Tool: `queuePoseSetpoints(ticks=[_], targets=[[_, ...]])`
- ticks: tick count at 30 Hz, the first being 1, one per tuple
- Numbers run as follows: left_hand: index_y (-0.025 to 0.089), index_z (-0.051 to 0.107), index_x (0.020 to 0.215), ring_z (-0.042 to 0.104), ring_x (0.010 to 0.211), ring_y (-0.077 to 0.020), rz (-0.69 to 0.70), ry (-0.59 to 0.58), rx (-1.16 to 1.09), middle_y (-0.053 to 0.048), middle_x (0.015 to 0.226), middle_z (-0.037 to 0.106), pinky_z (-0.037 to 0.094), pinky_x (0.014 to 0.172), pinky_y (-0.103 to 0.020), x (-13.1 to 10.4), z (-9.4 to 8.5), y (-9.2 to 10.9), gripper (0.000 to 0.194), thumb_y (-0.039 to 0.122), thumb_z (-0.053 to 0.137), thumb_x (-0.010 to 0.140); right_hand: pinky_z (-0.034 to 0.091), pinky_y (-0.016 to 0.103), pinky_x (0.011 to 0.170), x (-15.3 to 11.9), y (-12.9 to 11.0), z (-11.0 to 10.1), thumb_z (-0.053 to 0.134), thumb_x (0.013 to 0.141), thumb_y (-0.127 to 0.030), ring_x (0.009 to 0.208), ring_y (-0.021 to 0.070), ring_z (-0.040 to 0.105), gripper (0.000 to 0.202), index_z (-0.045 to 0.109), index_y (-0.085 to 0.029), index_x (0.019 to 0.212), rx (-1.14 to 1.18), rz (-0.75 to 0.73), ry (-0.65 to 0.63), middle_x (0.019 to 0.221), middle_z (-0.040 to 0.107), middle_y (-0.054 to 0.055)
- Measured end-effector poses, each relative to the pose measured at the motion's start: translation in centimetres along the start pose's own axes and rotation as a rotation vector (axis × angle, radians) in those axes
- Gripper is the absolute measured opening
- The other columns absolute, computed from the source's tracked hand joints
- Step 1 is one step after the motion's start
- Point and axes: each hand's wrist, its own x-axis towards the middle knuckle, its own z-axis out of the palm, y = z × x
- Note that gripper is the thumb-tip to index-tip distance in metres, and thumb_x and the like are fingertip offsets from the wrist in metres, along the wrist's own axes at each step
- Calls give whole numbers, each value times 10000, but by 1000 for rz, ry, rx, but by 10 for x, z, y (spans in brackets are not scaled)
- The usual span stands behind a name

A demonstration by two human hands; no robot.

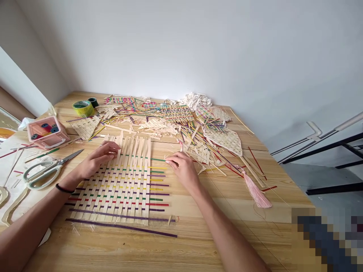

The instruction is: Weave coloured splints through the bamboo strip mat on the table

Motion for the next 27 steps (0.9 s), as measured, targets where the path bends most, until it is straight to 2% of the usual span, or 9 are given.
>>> queuePoseSetpoints(ticks=[4,8,15,19,23,27], targets=[[242,667,1116,569,1194,-283,-7,-7,11,-70,1210,621,441,1096,-449,0,1,1,248,388,532,966,581,388,827,-2,-2,5,680,1000,-206,895,232,714,137,812,-241,991,25,2,9,957,757,61],[240,660,1100,557,1202,-281,-15,-8,15,-67,1196,617,418,1114,-452,1,1,2,232,380,530,968,575,385,819,-2,-2,10,687,998,-210,888,234,707,127,812,-232,997,-5,17,46,951,751,61],[249,672,1112,567,1211,-291,-33,-3,-42,-68,1216,632,450,1103,-453,-1,0,-1,249,413,554,967,568,404,835,0,-6,10,649,1030,-291,891,252,707,165,807,-253,999,-79,81,86,945,755,68],[258,699,1113,588,1213,-297,-63,11,-135,-72,1262,648,521,1056,-443,-1,1,-6,258,427,590,951,574,405,826,1,-5,9,618,1044,-300,884,250,705,198,805,-254,1001,-69,80,83,937,753,71],[271,717,1114,613,1207,-278,-89,48,-239,-58,1268,680,521,1055,-431,-1,2,-13,241,396,639,923,560,410,844,0,-3,10,622,1043,-294,906,252,700,192,803,-246,1000,-79,72,78,944,751,72],[295,726,1132,638,1171,-274,-131,70,-441,-47,1295,687,527,1038,-450,-2,2,-17,252,390,671,905,533,428,864,-1,0,10,642,1035,-285,934,260,702,170,803,-244,1000,-117,76,73,962,762,67]])
